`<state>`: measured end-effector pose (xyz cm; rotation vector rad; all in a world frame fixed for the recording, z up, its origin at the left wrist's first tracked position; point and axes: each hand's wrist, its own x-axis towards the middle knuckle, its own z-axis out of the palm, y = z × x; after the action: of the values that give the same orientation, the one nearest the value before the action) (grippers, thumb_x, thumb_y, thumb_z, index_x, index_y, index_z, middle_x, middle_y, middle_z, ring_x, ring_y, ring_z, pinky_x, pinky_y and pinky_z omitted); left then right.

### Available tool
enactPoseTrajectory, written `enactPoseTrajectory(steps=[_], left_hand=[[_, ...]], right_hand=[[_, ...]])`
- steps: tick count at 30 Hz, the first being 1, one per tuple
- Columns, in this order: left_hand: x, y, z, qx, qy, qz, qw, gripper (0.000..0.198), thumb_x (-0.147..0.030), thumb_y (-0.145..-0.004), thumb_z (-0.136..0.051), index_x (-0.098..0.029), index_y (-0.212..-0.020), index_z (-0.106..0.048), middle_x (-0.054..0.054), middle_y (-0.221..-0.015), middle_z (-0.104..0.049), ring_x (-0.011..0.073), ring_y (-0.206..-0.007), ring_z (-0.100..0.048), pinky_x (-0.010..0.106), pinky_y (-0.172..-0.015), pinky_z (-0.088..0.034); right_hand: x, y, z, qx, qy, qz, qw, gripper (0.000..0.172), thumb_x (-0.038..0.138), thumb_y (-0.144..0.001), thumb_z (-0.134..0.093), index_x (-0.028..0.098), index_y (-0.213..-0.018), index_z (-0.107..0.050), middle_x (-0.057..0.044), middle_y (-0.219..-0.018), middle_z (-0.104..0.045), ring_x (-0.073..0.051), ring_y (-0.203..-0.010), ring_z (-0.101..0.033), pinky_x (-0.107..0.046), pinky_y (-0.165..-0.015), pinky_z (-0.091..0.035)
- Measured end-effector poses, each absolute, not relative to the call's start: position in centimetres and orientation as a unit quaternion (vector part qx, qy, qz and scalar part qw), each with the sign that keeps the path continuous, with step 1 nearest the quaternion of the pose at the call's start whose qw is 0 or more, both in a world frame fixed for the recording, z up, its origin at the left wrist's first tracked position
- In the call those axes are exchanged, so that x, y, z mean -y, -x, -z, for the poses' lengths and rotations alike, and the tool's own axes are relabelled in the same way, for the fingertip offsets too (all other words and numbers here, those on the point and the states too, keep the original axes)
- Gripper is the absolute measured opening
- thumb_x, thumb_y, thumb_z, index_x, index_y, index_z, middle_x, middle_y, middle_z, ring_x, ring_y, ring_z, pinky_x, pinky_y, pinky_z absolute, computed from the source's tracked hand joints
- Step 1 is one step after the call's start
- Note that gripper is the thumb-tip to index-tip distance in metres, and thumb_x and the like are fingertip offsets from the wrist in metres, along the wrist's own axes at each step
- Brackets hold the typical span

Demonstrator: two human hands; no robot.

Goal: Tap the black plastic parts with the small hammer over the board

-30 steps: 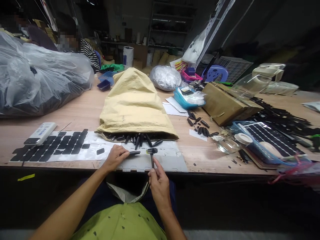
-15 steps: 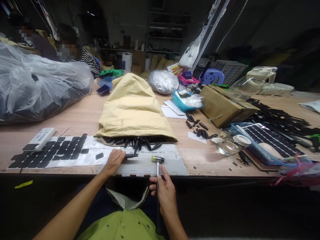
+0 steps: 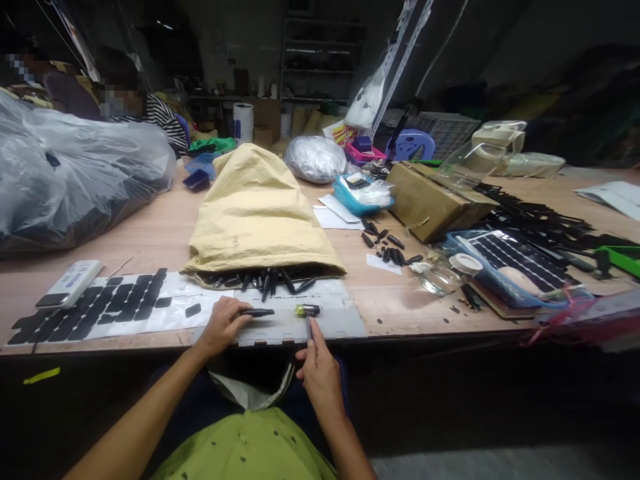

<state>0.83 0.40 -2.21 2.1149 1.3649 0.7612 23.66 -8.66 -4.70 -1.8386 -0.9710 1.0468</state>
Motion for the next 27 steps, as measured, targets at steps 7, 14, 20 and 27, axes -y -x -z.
enactPoseTrajectory(steps=[7,14,20,27], left_hand=[[7.6,-0.8,4.6,-0.412,-0.797,-0.225,0.381,0.025,-0.037,-0.093,-0.054,-0.027,-0.109,-0.07,0.006,-0.094,-0.073,0.0195,-0.084,-0.065,0.031,-0.077,-0.051],[8.5,-0.9,10.6,-0.588,-0.729,-0.111,0.332,0.025,-0.028,-0.087,-0.054,-0.025,-0.105,-0.071,0.003,-0.081,-0.073,0.0217,-0.077,-0.069,0.031,-0.071,-0.051],[7.5,-3.2,5.8,-0.508,-0.77,-0.181,0.341,0.02,-0.032,-0.084,-0.06,-0.024,-0.099,-0.071,0.001,-0.071,-0.069,0.0177,-0.064,-0.063,0.029,-0.064,-0.048],[-2.1,-6.9,0.5,-0.606,-0.705,-0.324,0.177,0.01,-0.028,-0.082,-0.063,-0.019,-0.083,-0.065,0.001,-0.073,-0.06,0.0155,-0.068,-0.058,0.027,-0.065,-0.044]], right_hand=[[8.6,-23.8,5.5,0.415,0.705,-0.396,0.418,0.061,0.044,-0.091,-0.042,0.029,-0.15,-0.04,0.005,-0.066,-0.062,-0.008,-0.039,-0.05,-0.019,-0.04,-0.044],[8.7,-23.6,5.1,0.422,0.705,-0.385,0.421,0.06,0.043,-0.091,-0.04,0.026,-0.149,-0.043,0.004,-0.062,-0.058,-0.01,-0.039,-0.048,-0.021,-0.041,-0.042],[8.7,-23.7,5.3,0.425,0.7,-0.392,0.419,0.06,0.044,-0.092,-0.039,0.026,-0.15,-0.042,0.005,-0.062,-0.056,-0.01,-0.039,-0.047,-0.022,-0.041,-0.042],[8.5,-23.7,5.4,0.417,0.707,-0.396,0.412,0.062,0.045,-0.091,-0.038,0.024,-0.15,-0.042,0.005,-0.06,-0.053,-0.011,-0.04,-0.045,-0.022,-0.044,-0.042]])
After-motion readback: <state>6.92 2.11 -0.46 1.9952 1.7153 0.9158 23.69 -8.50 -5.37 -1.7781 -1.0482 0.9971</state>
